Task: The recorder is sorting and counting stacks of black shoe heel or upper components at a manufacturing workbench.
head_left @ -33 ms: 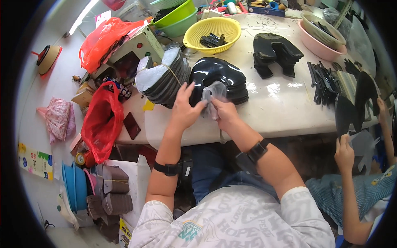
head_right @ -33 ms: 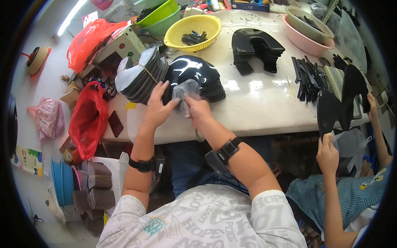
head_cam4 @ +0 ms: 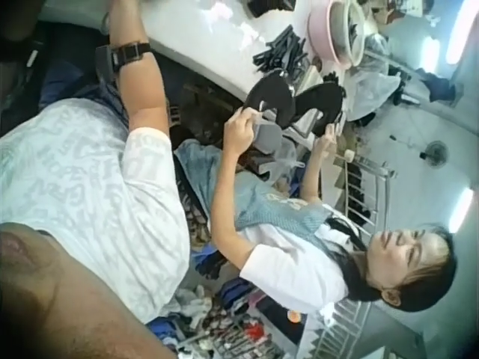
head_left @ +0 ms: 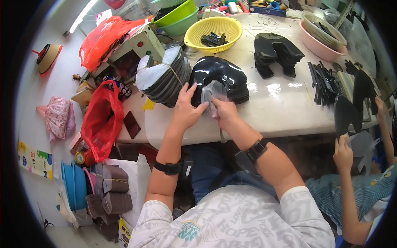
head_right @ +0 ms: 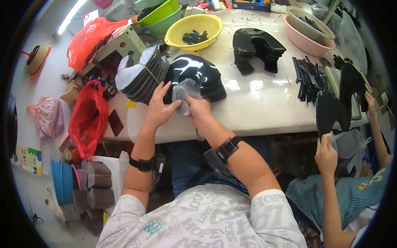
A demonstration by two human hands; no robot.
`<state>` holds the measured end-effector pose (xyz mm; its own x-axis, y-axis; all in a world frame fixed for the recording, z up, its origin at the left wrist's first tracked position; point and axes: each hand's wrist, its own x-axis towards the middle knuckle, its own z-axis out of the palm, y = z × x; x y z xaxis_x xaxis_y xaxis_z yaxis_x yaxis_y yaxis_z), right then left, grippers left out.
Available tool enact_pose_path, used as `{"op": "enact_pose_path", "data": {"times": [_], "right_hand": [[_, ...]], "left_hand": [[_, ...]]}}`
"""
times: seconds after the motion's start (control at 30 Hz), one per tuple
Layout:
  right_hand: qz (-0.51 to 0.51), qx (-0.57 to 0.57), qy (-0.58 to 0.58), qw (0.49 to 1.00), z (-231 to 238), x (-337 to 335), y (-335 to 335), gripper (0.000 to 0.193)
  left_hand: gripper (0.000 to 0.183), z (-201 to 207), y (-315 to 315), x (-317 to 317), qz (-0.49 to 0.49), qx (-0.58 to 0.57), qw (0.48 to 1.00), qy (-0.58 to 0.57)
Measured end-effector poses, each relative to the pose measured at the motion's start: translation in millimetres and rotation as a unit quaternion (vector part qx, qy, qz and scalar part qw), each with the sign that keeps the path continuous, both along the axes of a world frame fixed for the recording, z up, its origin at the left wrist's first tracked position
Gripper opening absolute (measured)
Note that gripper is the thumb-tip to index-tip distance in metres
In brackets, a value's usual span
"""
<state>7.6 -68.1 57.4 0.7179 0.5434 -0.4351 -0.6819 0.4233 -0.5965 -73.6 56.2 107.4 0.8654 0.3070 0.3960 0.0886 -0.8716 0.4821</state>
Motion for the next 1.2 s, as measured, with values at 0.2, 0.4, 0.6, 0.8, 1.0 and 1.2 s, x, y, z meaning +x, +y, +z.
{"op": "enact_pose_path", "data": {"times": [0.2, 0.4, 0.6, 0.8, 1.0, 1.2], "right_hand": [[0.027, -0.053, -0.122, 0.991, -17, -5, -26, 0.012], [0.084, -0.056, -0.232, 0.968, -21, -23, -74, 0.012], [0.096, -0.168, -0.497, 0.846, -29, -37, -86, 0.009], [0.053, -0.166, -0.753, 0.634, -19, -50, -96, 0.021], [0.308, -0.090, -0.801, 0.505, -7, -79, -108, 0.012], [0.326, -0.090, -0.708, 0.620, 3, -62, -129, 0.006]], "left_hand": [[0.067, -5, 6, 2, 0.000, -0.009, 1.000, -0.020], [0.067, -6, 5, 3, -0.027, 0.007, 0.999, -0.042], [0.073, -13, 4, 1, -0.018, 0.022, 0.999, -0.046], [0.075, -11, 1, 0, -0.014, 0.048, 0.998, -0.026], [0.078, -13, 3, -1, -0.024, 0.019, 0.999, -0.036], [0.073, -16, -5, -18, 0.002, 0.009, 0.992, -0.125]]}}
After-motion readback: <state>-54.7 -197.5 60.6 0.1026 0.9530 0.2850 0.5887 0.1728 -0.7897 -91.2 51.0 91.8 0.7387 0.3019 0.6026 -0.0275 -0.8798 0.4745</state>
